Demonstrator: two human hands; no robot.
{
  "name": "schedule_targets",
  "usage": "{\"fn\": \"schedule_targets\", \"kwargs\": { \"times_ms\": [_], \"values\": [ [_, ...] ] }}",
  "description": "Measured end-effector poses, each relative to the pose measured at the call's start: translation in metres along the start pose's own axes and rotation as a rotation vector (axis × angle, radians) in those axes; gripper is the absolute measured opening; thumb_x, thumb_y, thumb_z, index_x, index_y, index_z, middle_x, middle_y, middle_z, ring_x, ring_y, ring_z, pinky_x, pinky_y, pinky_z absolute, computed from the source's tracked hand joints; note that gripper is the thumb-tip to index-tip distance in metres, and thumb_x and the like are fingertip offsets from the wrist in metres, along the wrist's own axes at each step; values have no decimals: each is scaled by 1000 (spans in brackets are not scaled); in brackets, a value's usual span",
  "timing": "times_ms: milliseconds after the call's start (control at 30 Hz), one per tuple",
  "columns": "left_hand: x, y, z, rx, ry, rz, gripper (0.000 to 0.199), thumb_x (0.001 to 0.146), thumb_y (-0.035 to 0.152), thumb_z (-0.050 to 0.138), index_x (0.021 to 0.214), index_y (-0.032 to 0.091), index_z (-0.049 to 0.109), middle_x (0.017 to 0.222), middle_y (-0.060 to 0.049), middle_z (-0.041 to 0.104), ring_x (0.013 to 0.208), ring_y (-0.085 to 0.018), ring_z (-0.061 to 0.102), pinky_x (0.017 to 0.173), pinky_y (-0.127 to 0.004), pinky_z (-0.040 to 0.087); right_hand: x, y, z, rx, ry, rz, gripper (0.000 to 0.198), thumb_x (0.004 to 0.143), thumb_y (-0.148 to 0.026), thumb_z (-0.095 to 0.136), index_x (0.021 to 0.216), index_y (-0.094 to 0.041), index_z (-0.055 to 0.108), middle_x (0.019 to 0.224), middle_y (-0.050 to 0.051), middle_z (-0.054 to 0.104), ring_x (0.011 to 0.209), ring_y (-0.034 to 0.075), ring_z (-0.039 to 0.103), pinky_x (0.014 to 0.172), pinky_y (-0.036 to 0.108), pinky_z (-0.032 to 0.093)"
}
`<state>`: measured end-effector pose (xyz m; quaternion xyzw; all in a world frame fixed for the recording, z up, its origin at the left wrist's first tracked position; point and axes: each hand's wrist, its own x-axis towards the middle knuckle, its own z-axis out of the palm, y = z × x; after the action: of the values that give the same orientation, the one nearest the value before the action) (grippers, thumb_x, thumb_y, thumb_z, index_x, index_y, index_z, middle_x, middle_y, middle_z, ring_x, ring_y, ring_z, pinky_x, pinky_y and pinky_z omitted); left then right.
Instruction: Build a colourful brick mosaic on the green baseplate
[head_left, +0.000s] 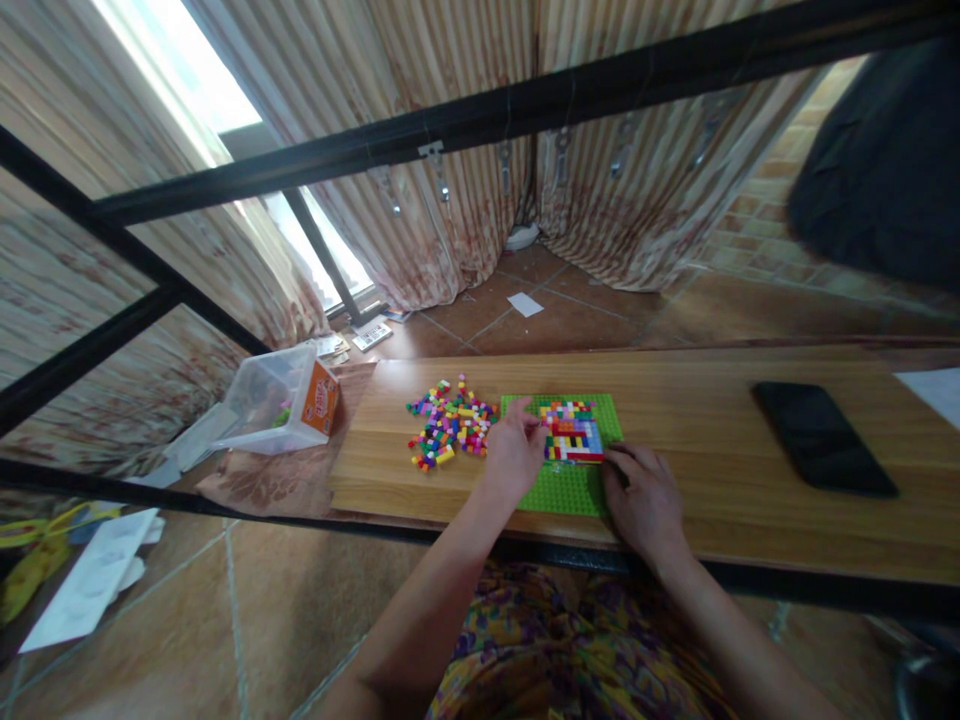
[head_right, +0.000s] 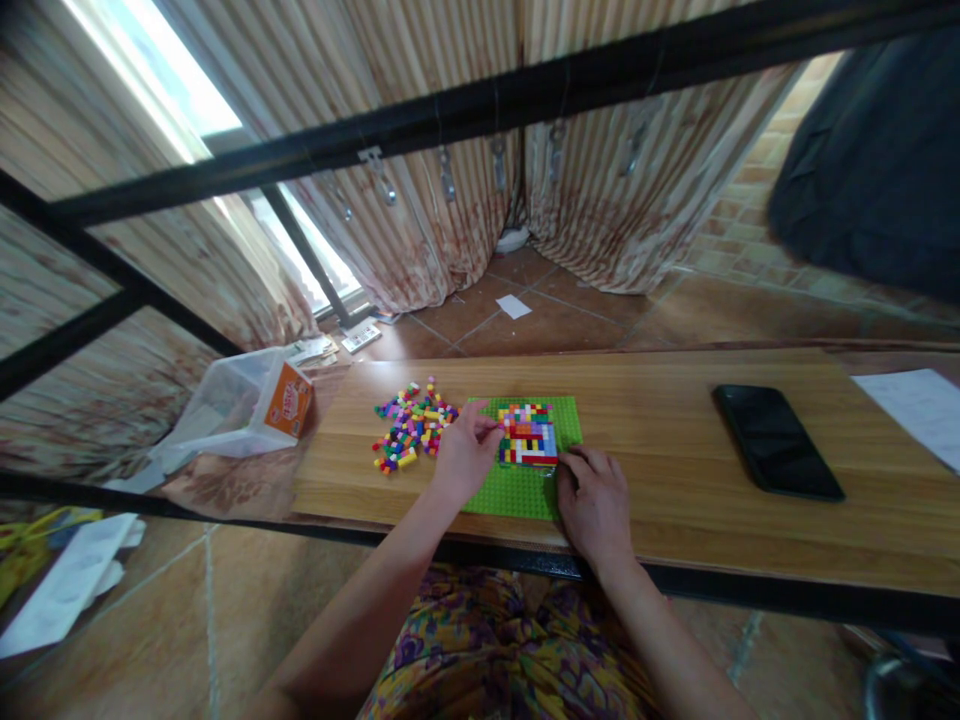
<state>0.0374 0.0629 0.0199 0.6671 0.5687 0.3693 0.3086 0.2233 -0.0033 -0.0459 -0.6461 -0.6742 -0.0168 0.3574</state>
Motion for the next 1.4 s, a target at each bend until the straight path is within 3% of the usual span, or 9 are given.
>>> {"fn": "schedule_targets", "kwargs": {
  "times_ms": [367, 833, 1200, 1400],
  "values": [
    [13, 2, 1, -62, 32, -117, 25, 84, 18, 66, 108, 16, 63, 85, -7, 73, 79, -21, 71, 77, -34, 55, 0, 1, 0, -8, -3, -8, 23, 91, -26, 49, 94, -19, 71, 105, 10, 68, 94, 24, 57, 85, 40, 48],
    [18, 4, 0, -106, 22, -136, 28, 80, 13, 70, 107, 13, 65, 87, -7, 74, 81, -18, 70, 77, -30, 54, 0, -1, -1, -22, 16, -26, 21, 91, -23, 51, 93, -19, 71, 103, 10, 68, 92, 23, 58, 83, 40, 49],
    [22, 0, 7, -198, 47, -184, 16, 75, 10, 72, 89, 13, 68, 80, -5, 72, 75, -15, 68, 74, -28, 54, -1, 3, 2, -47, 13, -26, 22, 91, -24, 50, 93, -18, 72, 104, 10, 69, 93, 24, 60, 84, 42, 49],
    [17, 1, 9, -179, 67, -179, 14, 77, 15, 72, 90, 15, 68, 83, -5, 73, 76, -16, 68, 75, -28, 54, -2, 6, 3, -37, 29, -49, 23, 91, -26, 50, 93, -18, 72, 103, 10, 70, 92, 25, 60, 83, 42, 50]
  ]
}}
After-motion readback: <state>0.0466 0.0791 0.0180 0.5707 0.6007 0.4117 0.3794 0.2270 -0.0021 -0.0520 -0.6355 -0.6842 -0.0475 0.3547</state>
